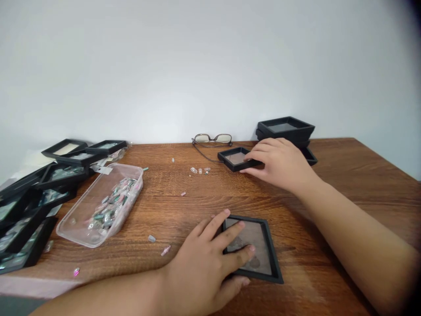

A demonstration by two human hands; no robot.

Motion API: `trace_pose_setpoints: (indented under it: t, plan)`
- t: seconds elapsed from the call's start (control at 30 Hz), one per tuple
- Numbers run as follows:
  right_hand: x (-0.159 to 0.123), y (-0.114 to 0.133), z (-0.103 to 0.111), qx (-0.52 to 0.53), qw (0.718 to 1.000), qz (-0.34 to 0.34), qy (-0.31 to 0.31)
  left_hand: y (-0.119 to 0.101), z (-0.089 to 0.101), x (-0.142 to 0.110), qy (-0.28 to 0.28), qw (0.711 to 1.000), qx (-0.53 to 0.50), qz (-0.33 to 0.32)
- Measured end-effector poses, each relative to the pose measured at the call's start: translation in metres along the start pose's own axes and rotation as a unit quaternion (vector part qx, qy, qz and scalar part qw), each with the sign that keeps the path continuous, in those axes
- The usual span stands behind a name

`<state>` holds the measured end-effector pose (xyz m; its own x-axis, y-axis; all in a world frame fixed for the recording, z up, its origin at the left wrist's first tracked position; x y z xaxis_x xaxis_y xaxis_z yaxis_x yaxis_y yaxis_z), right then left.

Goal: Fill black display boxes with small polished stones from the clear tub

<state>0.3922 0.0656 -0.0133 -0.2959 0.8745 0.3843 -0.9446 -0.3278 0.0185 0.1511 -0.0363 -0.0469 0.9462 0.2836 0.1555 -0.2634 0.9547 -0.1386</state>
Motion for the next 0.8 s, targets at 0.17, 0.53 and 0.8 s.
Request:
trace_pose_setpoints:
  t: [0.17, 0.53, 0.8]
  plan:
    - [-0.001, 0.001, -0.012, 0.038, 0.999, -0.004, 0.030, -0.001, -0.001, -0.001, 0.000, 1.000, 0.006, -0.002]
    - [-0.002, 0.008, 0.022, 0.094, 0.992, -0.021, -0.084, 0.007, 0.032, 0.003, -0.166, 0.982, -0.091, 0.006]
    - [-0.018, 0.047, 0.057, 0.281, 0.922, -0.054, -0.260, 0.037, 0.066, -0.008, -0.376, 0.828, -0.409, 0.077]
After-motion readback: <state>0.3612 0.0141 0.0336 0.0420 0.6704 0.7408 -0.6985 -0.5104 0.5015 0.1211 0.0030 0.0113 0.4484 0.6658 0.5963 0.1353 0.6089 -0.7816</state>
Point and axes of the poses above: each hand's wrist, its own x-axis towards the middle knuckle, its own z-axis out of the back of the hand, y = z × x, the point moved 7 cm from there along x, towards the middle knuckle, and after that the axes turned 10 degrees about x, right-handed, at the moved point
